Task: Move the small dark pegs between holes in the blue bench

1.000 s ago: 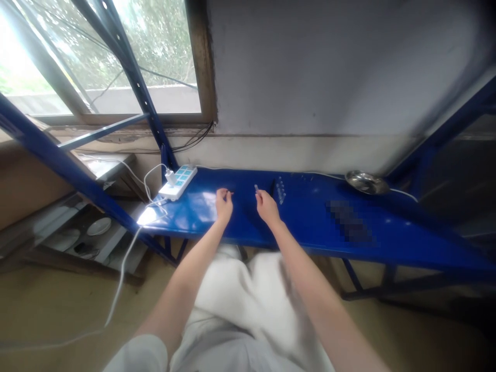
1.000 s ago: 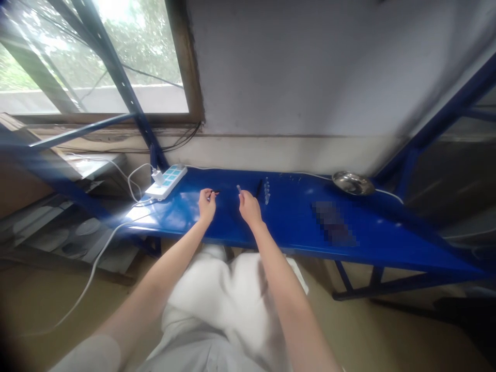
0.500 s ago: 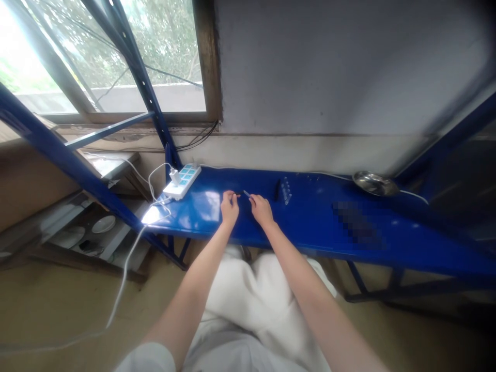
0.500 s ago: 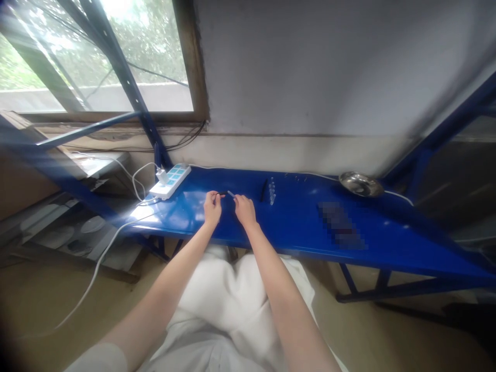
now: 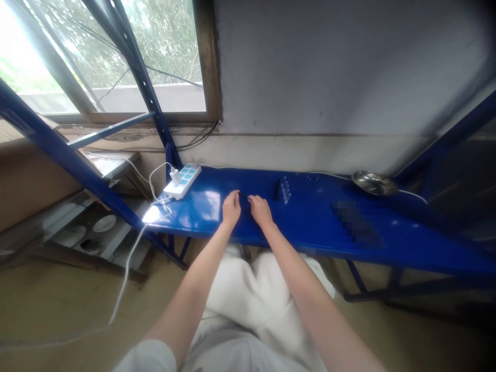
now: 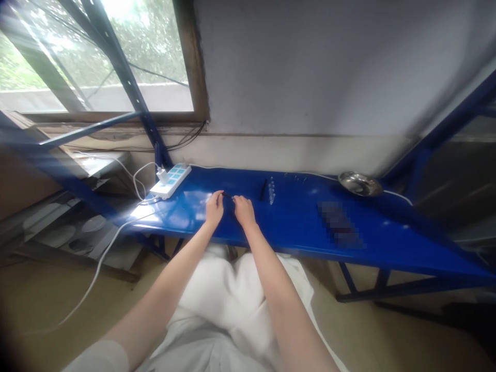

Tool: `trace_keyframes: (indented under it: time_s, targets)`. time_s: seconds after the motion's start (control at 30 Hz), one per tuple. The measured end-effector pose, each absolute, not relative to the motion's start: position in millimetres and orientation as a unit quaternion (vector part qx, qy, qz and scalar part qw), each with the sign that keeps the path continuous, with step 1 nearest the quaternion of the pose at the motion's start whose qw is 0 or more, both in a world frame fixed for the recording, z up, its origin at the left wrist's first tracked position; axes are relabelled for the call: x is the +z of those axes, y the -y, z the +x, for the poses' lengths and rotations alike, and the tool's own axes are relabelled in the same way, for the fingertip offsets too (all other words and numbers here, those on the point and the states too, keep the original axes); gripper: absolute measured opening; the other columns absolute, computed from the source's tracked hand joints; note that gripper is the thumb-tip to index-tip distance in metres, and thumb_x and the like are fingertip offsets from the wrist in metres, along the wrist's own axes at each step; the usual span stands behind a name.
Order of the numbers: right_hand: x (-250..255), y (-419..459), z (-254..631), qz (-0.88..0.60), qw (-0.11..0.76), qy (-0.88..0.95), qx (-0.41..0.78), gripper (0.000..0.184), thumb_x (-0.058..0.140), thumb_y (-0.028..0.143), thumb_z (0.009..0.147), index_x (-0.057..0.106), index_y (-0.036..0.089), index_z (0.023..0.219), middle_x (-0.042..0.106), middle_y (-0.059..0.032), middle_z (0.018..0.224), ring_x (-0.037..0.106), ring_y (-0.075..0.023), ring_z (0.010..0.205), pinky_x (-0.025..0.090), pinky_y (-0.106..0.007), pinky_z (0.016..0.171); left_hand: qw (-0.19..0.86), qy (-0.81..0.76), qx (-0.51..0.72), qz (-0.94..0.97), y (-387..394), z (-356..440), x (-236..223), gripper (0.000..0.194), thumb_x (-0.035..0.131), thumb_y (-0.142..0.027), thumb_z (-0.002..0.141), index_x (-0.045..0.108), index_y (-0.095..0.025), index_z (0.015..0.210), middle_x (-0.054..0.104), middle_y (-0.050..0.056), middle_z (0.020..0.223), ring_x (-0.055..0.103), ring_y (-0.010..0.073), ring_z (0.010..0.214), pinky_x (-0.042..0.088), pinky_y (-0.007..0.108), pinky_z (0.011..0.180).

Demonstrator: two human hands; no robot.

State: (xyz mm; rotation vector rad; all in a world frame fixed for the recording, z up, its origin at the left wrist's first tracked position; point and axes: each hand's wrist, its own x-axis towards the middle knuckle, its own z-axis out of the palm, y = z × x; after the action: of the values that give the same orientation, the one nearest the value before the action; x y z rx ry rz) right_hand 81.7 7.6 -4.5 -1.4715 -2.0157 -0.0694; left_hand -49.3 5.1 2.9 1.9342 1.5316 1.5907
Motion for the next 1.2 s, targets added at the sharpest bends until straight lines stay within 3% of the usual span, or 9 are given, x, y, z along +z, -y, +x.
trace_keyframes:
  time_s: [0.4, 0.63, 0.73, 0.9, 1.2]
  targets:
    - [-2.5, -5.8, 83.8, -0.569, 0.362, 0.738, -0.004, 0.036, 0.033, 0.018, 0.087, 0.054, 0.008, 0.115, 0.063, -0.0165, 0.101, 0.058, -0.0249, 0.089, 0.042, -0.038, 0.076, 0.115, -0.507, 0.47, 0.713, -1.3, -44.5, 2.9, 0.018, 0.047, -0.025, 0.085, 0.058, -0.02, 0.098, 0.067, 0.004, 0.092, 0.063, 0.0145, 0.086, 0.048, 0.028, 0.08]
    - [-2.2, -5.1, 83.9, -0.56, 0.361, 0.746, -0.024, 0.033, 0.034, 0.017, 0.088, 0.061, 0.011, 0.106, 0.066, -0.0138, 0.096, 0.059, -0.0228, 0.086, 0.04, -0.035, 0.075, 0.229, -0.493, 0.511, 0.666, -5.8, -42.2, 7.9, 0.026, 0.057, -0.03, 0.077, 0.057, -0.017, 0.1, 0.066, 0.006, 0.092, 0.062, 0.0132, 0.08, 0.048, 0.026, 0.073]
    - [-4.7, -6.5, 84.4, -0.553, 0.371, 0.745, -0.031, 0.034, 0.033, 0.017, 0.089, 0.061, 0.011, 0.106, 0.066, -0.0139, 0.097, 0.06, -0.0222, 0.086, 0.04, -0.035, 0.076, 0.258, -0.488, 0.481, 0.682, -12.8, -45.1, 12.7, 0.022, 0.059, -0.031, 0.075, 0.061, -0.016, 0.09, 0.065, 0.005, 0.085, 0.06, 0.013, 0.075, 0.047, 0.026, 0.071]
    - [-9.9, -8.3, 86.4, -0.545, 0.396, 0.739, -0.029, 0.036, 0.032, 0.018, 0.089, 0.06, 0.01, 0.111, 0.067, -0.0145, 0.097, 0.061, -0.022, 0.086, 0.041, -0.035, 0.077, 0.243, -0.478, 0.407, 0.74, -24.7, -47.9, 27.3, 0.019, 0.059, -0.033, 0.073, 0.062, -0.015, 0.073, 0.061, 0.003, 0.074, 0.055, 0.0125, 0.067, 0.045, 0.025, 0.065]
    - [-7.7, -5.4, 85.4, -0.534, 0.43, 0.728, 0.015, 0.039, 0.035, 0.021, 0.087, 0.051, 0.011, 0.122, 0.067, -0.0115, 0.094, 0.062, -0.0193, 0.082, 0.043, -0.035, 0.079, 0.197, -0.527, 0.293, 0.773, -57.3, -58.5, 52.9, 0.019, 0.062, -0.032, 0.068, 0.062, -0.013, 0.064, 0.062, 0.002, 0.067, 0.053, 0.0122, 0.06, 0.041, 0.023, 0.058]
